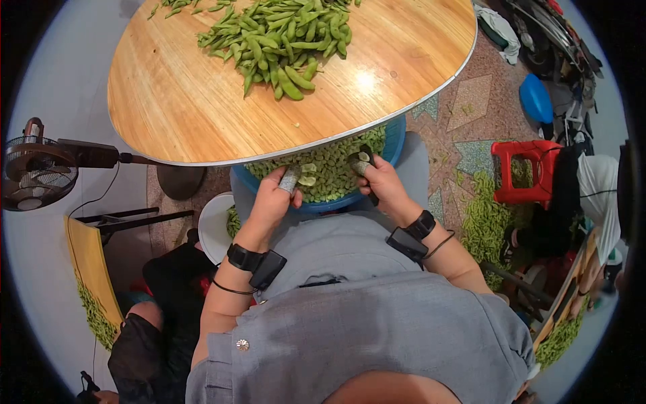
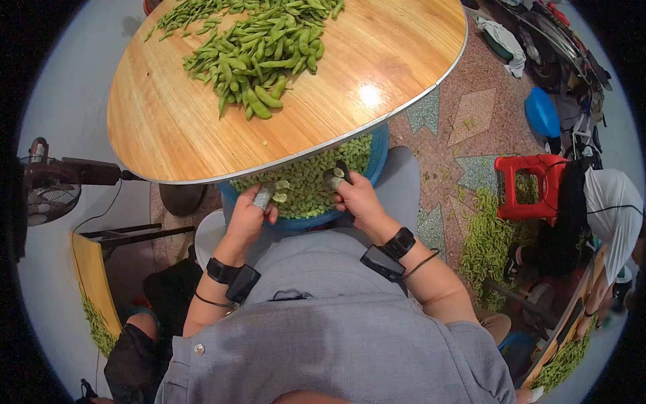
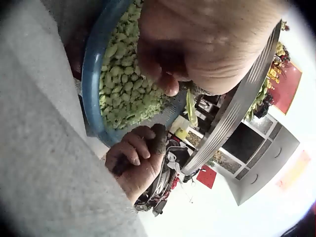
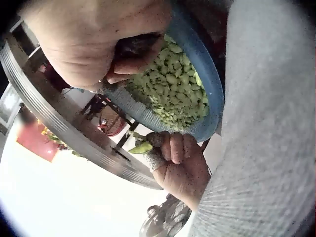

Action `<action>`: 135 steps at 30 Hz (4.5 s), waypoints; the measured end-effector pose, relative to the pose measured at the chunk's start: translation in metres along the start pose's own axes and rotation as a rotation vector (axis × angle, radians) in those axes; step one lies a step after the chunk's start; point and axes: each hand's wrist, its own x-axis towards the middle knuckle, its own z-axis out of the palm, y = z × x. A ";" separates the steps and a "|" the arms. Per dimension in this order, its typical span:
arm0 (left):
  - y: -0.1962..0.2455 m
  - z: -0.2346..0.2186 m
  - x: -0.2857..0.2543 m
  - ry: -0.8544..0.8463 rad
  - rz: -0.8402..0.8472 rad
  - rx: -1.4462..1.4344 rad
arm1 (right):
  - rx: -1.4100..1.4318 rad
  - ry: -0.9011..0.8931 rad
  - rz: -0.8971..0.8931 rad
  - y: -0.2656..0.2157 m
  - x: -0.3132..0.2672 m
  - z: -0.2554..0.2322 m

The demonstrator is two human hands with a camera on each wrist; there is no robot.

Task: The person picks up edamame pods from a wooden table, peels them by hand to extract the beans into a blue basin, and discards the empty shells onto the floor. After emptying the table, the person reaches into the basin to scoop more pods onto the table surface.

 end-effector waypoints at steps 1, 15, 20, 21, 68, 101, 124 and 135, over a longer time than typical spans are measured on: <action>-0.003 -0.006 -0.002 0.001 -0.002 0.014 | -0.005 0.000 0.002 0.001 -0.001 -0.002; -0.039 -0.163 -0.106 0.450 -0.180 0.178 | -0.544 -0.091 -0.373 -0.022 -0.047 -0.013; -0.098 -0.201 -0.125 0.445 -0.268 1.081 | -0.546 -0.192 -0.357 -0.028 -0.045 0.007; -0.094 -0.194 -0.127 0.475 -0.280 1.226 | -0.546 -0.196 -0.385 -0.034 -0.048 0.013; 0.096 0.019 -0.034 -0.249 0.122 -0.140 | -0.709 -0.447 -0.472 -0.088 -0.058 0.070; 0.049 -0.007 -0.027 -0.389 -0.153 -0.580 | 0.144 -0.652 0.424 -0.076 -0.052 0.064; 0.025 0.006 -0.024 -0.190 0.068 0.329 | -1.141 -0.189 -0.579 -0.034 -0.012 0.051; 0.021 0.005 -0.025 -0.148 0.057 0.510 | -1.278 -0.224 -0.694 -0.022 0.020 0.034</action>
